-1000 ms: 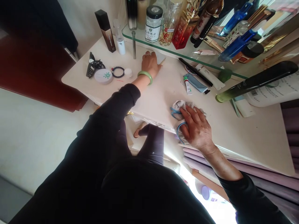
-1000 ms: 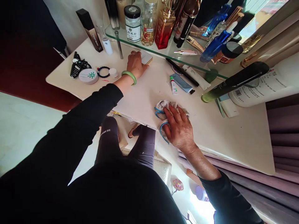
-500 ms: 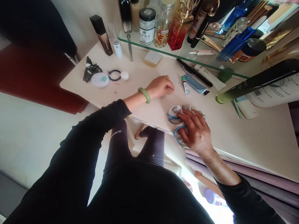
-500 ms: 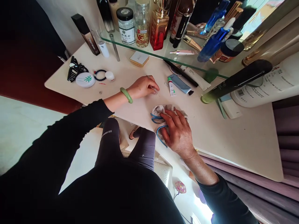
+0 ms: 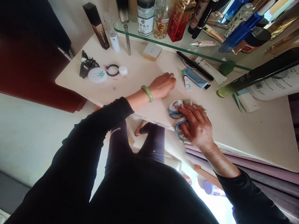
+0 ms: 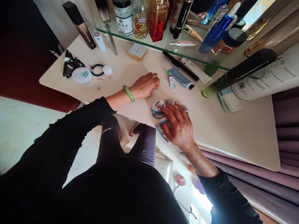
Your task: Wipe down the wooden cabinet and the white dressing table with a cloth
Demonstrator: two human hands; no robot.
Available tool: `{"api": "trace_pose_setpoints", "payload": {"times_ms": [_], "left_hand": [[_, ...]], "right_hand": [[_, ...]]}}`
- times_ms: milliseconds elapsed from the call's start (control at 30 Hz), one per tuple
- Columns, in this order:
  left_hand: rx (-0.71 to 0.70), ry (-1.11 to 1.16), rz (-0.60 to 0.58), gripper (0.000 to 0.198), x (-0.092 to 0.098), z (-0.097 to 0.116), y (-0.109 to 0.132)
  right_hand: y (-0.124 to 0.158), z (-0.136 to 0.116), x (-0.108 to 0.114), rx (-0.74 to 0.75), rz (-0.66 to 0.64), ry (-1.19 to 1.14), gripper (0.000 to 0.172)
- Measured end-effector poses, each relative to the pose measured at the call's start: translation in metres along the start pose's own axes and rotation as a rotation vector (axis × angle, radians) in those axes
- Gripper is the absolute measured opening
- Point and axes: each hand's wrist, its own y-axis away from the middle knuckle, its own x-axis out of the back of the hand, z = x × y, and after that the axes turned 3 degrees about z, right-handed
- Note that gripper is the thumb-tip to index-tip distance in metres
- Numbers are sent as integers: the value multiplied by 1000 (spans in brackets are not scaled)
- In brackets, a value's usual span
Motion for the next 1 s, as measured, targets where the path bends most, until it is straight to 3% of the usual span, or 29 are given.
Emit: {"api": "trace_pose_setpoints", "payload": {"times_ms": [100,167,267,367,467,567,633,733,1000], "left_hand": [[43,59,18,23,10,4,13],[98,187,80,20,24,11,35],[220,481,109,22,50,33,93],[374,784,26,20,65,59,167],[578,917,3,20,55,71,227],[823,902,61,25,21,57,265],[966,871,130,28,-4,40,279],[1050,840,170,31,-30,20,287],[880,499,51,20,-35,16,282]], "right_hand": [[-1,1,0,-1,-4,12,53],[-2,1,2,-7,-16,14,53],[-2,0,3,-17,-41,18,52],[1,5,1,-17,-24,34,51],[6,14,-6,13,49,52,54],[7,21,-13,70,119,59,61],[6,22,-13,85,151,63,60],[4,20,-11,71,161,63,58],[7,26,-15,81,169,31,61]]}}
